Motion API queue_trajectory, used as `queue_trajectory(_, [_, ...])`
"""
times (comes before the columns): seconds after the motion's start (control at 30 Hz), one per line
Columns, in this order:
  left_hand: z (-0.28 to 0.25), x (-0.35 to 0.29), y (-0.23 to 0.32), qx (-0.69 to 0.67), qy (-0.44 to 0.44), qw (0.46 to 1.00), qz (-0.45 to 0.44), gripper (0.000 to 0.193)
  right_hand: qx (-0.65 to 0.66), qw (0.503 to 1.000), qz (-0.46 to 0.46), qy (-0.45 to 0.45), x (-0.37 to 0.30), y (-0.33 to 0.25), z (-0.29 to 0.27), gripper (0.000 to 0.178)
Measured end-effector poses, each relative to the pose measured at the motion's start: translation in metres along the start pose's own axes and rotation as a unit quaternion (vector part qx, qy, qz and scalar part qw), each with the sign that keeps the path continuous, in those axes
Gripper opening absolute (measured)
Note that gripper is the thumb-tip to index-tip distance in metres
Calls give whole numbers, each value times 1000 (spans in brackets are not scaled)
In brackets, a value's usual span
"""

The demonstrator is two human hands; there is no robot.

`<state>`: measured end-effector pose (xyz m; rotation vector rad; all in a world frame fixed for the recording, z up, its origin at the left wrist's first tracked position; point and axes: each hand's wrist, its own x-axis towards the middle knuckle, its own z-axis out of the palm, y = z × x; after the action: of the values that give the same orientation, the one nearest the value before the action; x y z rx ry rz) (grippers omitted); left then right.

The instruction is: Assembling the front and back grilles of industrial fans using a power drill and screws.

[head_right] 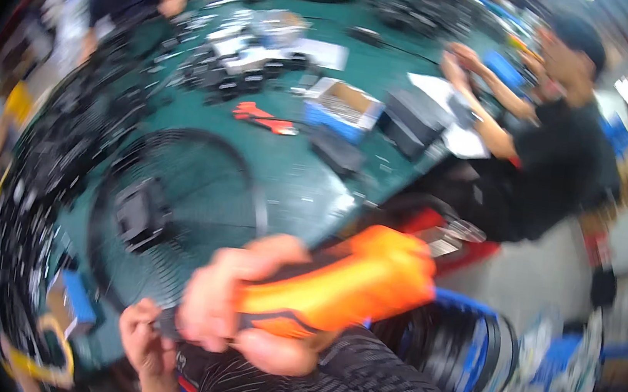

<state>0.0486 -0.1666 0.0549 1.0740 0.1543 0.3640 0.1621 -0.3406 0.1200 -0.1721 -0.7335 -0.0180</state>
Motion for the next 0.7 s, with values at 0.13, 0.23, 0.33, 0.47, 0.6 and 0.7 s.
queue_trajectory(0.13, [-5,2,5,-118,-49,990,-56,19,-46,997,22,53,3,10,14,50])
queue_trajectory(0.23, [-6,4,10,-156,-58,981,-100,20,-46,996,-33,67,-2,25,20,50])
queue_trajectory(0.33, [-8,5,8,-228,-62,967,-96,19,-50,998,-26,15,-2,31,20,55])
queue_trajectory(0.47, [-11,5,2,-285,-60,948,-125,19,-87,996,-14,12,-3,32,23,46])
queue_trajectory(0.6, [-11,7,-1,-272,-47,950,-144,19,-82,995,-55,8,-5,35,25,46])
queue_trajectory(0.7, [-8,8,-2,-284,-55,946,-146,19,-87,995,-54,3,-5,37,27,46])
